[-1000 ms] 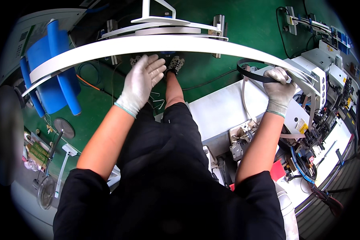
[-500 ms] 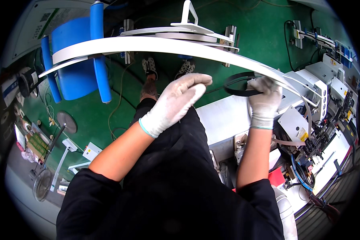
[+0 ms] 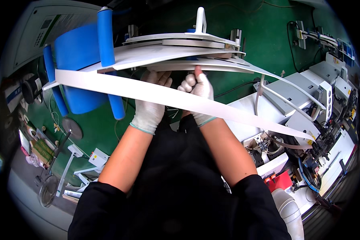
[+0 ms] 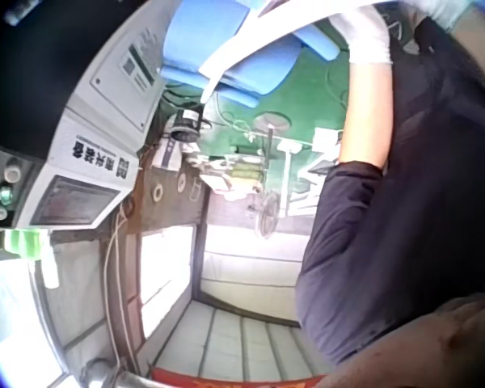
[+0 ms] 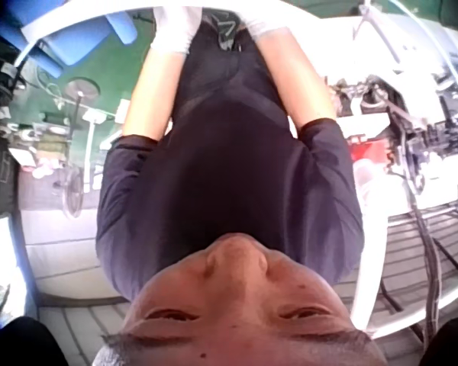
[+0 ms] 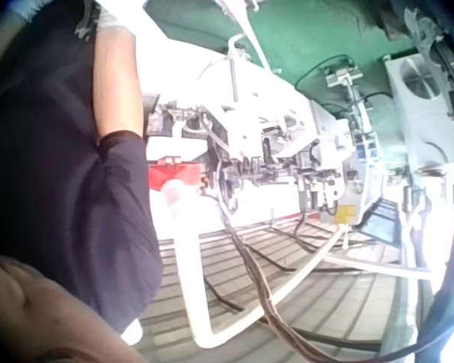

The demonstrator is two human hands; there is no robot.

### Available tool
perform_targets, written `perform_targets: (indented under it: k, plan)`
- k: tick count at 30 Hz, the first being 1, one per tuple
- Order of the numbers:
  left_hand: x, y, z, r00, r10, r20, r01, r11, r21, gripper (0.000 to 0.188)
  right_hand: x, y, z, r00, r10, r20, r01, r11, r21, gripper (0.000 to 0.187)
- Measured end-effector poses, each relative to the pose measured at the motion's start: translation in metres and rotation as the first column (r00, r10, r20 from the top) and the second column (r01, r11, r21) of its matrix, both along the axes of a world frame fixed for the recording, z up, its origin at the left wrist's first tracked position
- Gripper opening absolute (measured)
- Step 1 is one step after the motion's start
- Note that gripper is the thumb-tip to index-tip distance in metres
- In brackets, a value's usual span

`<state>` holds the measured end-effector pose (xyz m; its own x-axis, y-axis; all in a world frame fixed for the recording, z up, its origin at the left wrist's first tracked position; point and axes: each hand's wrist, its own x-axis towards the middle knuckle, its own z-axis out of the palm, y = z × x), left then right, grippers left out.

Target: The person retrieves a roll of edge banding from a box, threads it through the guiding mechanism of an industrial machine, and secures it onto the rotating feeder assembly.

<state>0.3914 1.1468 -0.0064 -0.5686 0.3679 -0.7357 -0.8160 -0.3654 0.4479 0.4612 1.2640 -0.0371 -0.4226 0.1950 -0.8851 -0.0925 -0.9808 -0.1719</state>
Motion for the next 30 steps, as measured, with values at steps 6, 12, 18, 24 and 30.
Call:
perform_targets:
  k: [6, 12, 18, 24, 30]
  plan:
    - [-0.040, -0.035, -0.085, 0.909, 0.339, 0.241, -0.306, 0.937, -0.168, 0.025, 0.018, -0.048, -0.010, 0.877, 0.458, 0.148, -0.480, 0.852, 0.208, 0.022]
    - [-0.057, -0.044, -0.114, 0.900, 0.379, 0.215, -0.322, 0.911, -0.259, 0.026, 0.096, -0.093, -0.022, 0.782, 0.587, 0.208, -0.582, 0.808, -0.089, 0.025]
    - [-0.060, -0.040, -0.125, 0.932, 0.301, 0.201, -0.237, 0.928, -0.288, 0.027, 0.118, -0.086, -0.031, 0.685, 0.659, 0.311, -0.688, 0.725, -0.020, 0.042]
    - [-0.054, -0.044, -0.126, 0.946, 0.249, 0.207, -0.174, 0.930, -0.322, 0.027, 0.096, -0.083, -0.042, 0.679, 0.657, 0.327, -0.649, 0.746, -0.152, 0.035]
    - [-0.053, -0.051, -0.119, 0.974, 0.160, 0.162, -0.092, 0.928, -0.361, 0.028, 0.100, -0.090, -0.046, 0.714, 0.612, 0.339, -0.605, 0.784, -0.141, 0.034]
